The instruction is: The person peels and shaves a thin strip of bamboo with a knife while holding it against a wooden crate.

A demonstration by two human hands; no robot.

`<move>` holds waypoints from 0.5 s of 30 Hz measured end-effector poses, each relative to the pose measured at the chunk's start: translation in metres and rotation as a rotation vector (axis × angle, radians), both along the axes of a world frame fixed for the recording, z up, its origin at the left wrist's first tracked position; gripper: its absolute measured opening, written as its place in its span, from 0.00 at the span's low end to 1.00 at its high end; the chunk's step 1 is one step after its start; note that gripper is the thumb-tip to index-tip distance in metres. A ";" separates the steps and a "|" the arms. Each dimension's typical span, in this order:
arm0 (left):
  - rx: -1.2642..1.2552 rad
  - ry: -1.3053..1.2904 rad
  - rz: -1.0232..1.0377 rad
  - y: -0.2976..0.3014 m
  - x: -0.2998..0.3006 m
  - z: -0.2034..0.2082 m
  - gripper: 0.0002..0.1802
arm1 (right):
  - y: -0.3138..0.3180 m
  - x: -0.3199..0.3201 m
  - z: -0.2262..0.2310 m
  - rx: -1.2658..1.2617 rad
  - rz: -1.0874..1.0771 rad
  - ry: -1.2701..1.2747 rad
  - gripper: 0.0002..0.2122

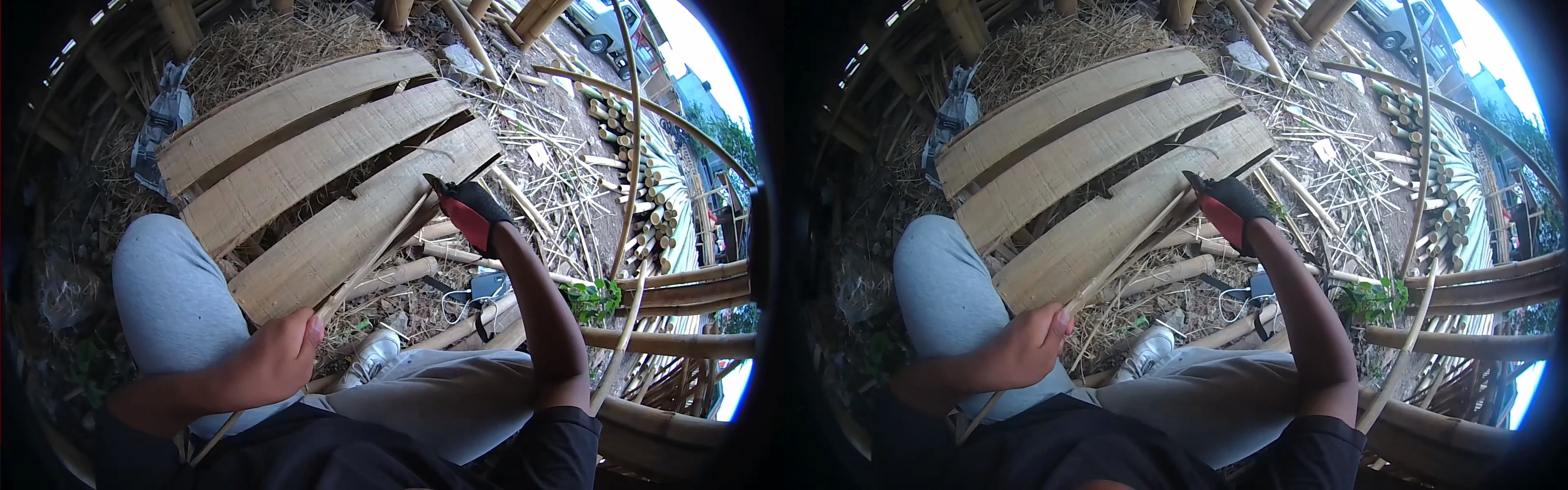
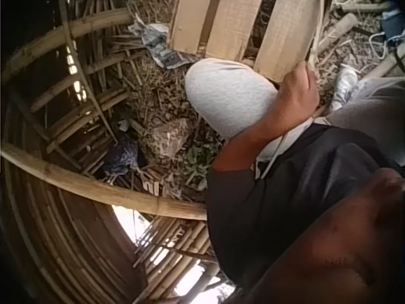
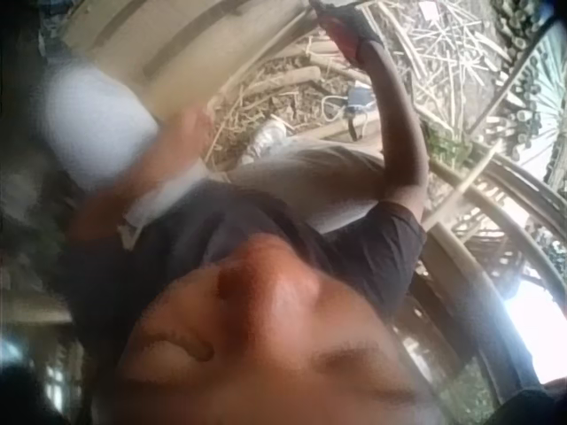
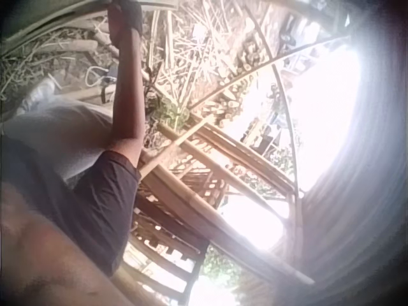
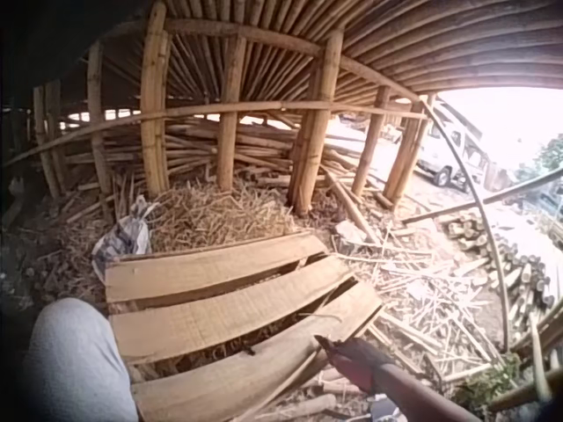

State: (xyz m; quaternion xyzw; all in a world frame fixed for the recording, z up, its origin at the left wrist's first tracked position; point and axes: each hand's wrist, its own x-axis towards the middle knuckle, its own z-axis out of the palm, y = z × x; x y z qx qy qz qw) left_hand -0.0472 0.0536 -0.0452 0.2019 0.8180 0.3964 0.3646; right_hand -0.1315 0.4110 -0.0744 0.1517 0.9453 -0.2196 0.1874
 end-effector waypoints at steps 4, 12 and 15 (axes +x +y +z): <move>-0.032 0.015 -0.016 0.001 0.000 0.007 0.19 | -0.017 0.010 0.004 0.041 0.088 0.072 0.23; 0.014 0.072 -0.030 -0.003 0.002 0.000 0.18 | -0.037 0.031 0.008 -0.087 0.186 0.067 0.26; 0.032 0.092 -0.035 -0.002 0.004 0.000 0.18 | -0.043 0.039 -0.002 0.002 0.225 0.080 0.26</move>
